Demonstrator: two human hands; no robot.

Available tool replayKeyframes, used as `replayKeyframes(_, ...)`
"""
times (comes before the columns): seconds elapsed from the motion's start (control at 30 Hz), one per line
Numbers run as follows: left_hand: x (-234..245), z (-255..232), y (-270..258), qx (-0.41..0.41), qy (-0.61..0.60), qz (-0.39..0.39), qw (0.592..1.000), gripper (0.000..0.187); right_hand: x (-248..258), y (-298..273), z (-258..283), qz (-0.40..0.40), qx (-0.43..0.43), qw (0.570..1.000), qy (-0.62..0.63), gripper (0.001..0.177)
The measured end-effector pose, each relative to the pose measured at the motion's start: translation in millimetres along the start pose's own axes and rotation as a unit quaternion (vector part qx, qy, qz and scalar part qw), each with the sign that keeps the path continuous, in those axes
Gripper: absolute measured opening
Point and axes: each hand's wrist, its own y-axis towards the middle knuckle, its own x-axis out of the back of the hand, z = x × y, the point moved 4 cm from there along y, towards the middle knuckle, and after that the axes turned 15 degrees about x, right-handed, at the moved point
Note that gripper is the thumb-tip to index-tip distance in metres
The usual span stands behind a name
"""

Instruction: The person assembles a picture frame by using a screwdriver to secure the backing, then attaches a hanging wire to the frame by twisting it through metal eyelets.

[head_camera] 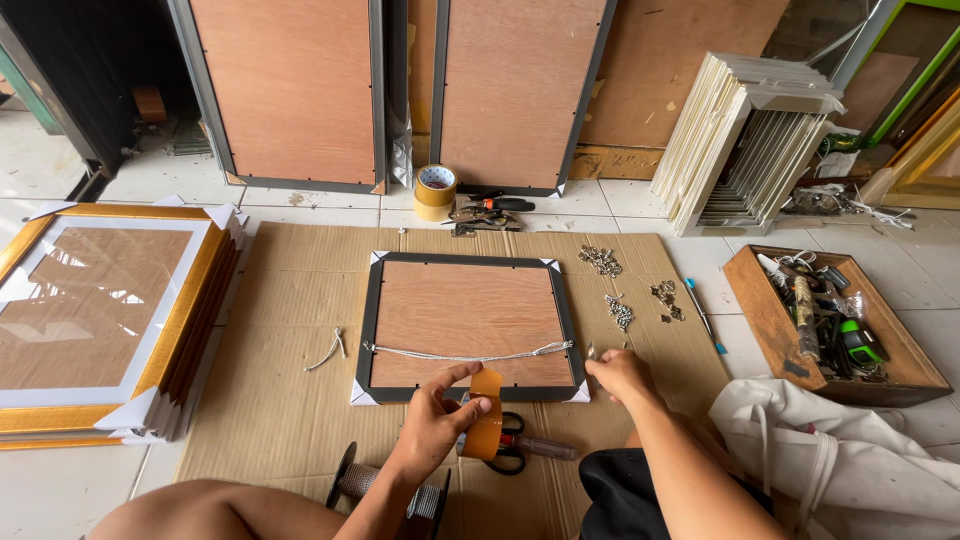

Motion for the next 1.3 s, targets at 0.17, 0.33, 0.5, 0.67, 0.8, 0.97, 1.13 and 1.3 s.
replayKeyframes(0.17,2,-7,-6,0.005,-0.006,-0.007,1.0,0.063,-1,-34,45,-0.052,0.178,0.976,0.113,0.022)
replayKeyframes(0.33,1,-5,-2,-0.004,-0.013,0.001,1.0,0.066,-19,-102,109,0.009,0.385,0.91,0.155,0.013)
replayKeyframes(0.5,8,1,0,0.016,-0.005,-0.042,0.999,0.064,-29,-116,128,-0.152,0.593,0.79,0.034,0.048)
replayKeyframes(0.67,8,-1,0,-0.004,-0.016,-0.04,0.999,0.065,-38,-124,135,-0.128,0.68,0.722,-0.005,0.017)
replayKeyframes(0.8,7,-2,-1,-0.006,-0.016,-0.037,0.999,0.065,-41,-126,138,-0.137,0.681,0.719,-0.033,0.015)
replayKeyframes(0.97,7,-2,0,-0.022,0.036,-0.049,0.998,0.059,-48,-124,137,-0.125,0.676,0.725,-0.048,0.013)
replayKeyframes(1.13,7,1,4,-0.036,0.061,-0.054,0.996,0.056,-52,-126,140,-0.121,0.684,0.718,-0.039,0.016)
replayKeyframes(1.3,7,3,3,-0.003,0.021,-0.051,0.998,0.062,-48,-128,141,-0.112,0.689,0.714,-0.055,0.014)
